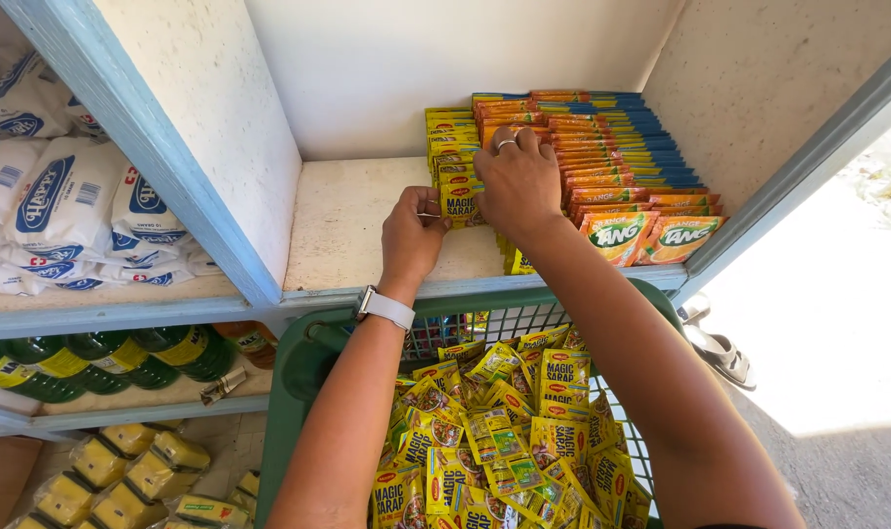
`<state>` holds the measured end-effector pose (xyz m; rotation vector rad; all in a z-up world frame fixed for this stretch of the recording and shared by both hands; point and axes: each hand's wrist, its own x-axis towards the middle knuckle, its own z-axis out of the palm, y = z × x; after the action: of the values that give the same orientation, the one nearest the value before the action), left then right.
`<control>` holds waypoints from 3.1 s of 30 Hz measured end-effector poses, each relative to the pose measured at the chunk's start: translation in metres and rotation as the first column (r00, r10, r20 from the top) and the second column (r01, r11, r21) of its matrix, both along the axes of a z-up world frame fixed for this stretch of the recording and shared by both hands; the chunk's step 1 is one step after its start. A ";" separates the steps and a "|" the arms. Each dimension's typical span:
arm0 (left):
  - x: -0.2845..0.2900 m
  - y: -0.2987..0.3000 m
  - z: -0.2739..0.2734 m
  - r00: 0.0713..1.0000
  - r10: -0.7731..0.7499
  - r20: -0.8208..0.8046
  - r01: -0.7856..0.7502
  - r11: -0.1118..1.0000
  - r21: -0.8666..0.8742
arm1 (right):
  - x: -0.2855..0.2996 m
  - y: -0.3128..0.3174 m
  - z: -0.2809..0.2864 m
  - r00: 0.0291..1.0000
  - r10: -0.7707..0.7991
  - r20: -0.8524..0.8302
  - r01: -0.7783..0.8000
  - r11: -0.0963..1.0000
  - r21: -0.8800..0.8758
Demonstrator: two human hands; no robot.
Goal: Stocking seasoning and drink mix packets onto a store shelf from a plastic basket.
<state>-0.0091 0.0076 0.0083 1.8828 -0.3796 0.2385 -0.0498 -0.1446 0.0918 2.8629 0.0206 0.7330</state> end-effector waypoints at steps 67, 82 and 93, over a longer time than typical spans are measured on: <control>-0.063 0.033 0.015 0.741 -0.669 0.045 0.626 0.665 -0.407 | -0.165 -0.003 -0.023 0.766 0.639 0.067 -0.629 0.767 -0.126; -0.137 -0.002 -0.122 0.547 -0.837 -0.015 0.635 0.404 0.659 | -0.169 -0.011 -0.037 0.825 0.511 -0.241 -0.429 0.844 0.323; -0.144 0.002 -0.066 0.570 -0.727 -0.383 0.719 0.216 0.660 | -0.174 -0.017 -0.031 0.811 0.507 -0.292 -0.389 0.841 0.377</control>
<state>-0.1534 0.0099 -0.0573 2.2618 -1.5582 -0.7125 -0.2236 -0.1614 0.0607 3.2894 0.7393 0.2321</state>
